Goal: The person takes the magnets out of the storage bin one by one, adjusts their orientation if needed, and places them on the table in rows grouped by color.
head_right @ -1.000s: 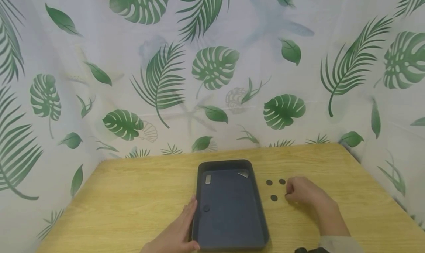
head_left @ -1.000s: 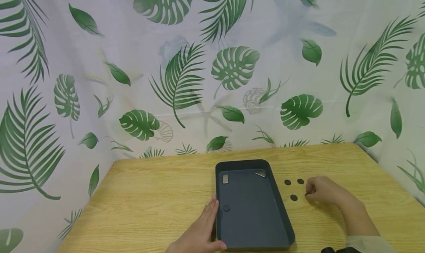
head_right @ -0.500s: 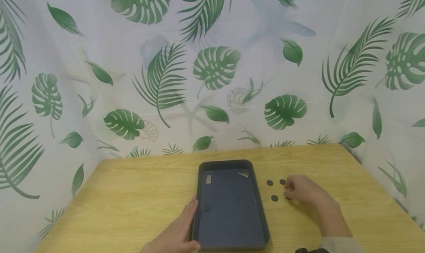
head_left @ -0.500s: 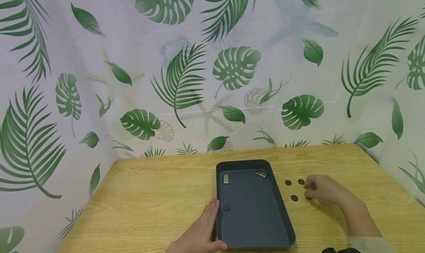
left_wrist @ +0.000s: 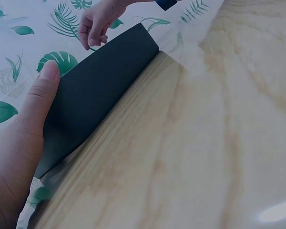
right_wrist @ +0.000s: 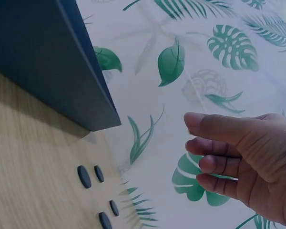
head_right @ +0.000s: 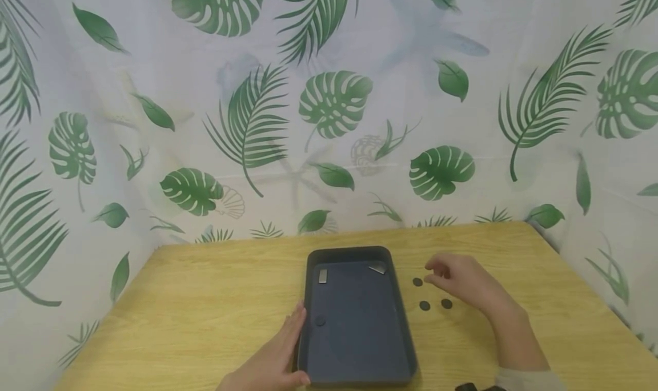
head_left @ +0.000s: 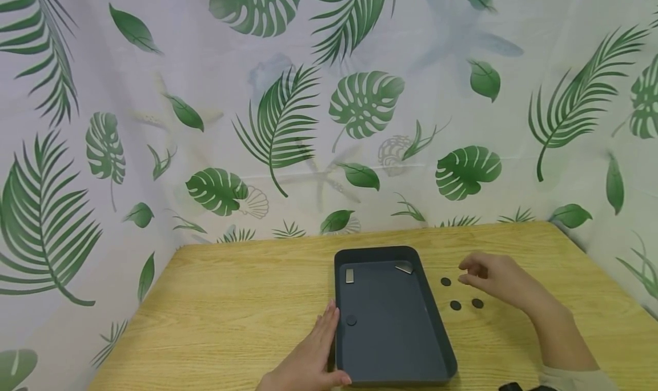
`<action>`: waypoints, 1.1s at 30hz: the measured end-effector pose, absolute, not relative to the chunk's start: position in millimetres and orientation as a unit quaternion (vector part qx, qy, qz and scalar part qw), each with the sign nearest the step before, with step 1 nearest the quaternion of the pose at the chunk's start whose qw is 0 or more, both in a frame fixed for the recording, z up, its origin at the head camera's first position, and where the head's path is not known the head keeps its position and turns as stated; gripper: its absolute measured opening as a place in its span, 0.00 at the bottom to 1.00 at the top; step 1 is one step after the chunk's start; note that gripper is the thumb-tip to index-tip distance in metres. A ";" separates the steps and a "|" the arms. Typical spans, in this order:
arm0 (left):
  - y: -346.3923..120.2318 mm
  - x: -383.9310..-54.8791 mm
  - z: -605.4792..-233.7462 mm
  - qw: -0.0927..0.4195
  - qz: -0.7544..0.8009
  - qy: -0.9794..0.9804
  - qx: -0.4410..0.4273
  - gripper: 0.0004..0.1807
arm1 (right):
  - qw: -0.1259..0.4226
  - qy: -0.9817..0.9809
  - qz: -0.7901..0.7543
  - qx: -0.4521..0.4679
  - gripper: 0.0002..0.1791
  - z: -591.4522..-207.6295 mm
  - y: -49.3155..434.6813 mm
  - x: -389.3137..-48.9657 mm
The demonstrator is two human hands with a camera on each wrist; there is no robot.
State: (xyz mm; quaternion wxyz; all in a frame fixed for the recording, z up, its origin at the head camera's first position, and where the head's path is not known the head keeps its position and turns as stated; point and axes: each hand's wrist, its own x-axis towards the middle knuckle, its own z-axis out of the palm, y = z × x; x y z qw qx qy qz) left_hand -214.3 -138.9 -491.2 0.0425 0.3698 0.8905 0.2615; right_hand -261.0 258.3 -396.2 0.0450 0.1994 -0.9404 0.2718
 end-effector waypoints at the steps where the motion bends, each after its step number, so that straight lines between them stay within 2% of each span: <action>1: -138.8 -214.1 -491.1 0.042 0.261 0.891 0.370 0.57 | 0.051 -0.939 0.274 0.200 0.12 -393.9 256.6 -259.4; 6: -138.5 -213.2 -489.6 0.038 0.261 0.890 0.372 0.58 | 0.090 -0.931 0.279 0.219 0.10 -384.3 246.1 -252.4; 13: -137.9 -212.5 -488.1 0.039 0.262 0.889 0.373 0.58 | 0.090 -0.920 0.294 0.244 0.11 -379.0 224.3 -246.1; 21: -138.3 -213.2 -487.9 0.054 0.269 0.887 0.372 0.58 | 0.190 -0.882 0.297 0.312 0.09 -385.2 200.0 -245.4; 33: -138.2 -212.7 -487.4 0.054 0.267 0.888 0.369 0.56 | 0.163 -0.884 0.339 0.278 0.11 -384.9 170.4 -241.9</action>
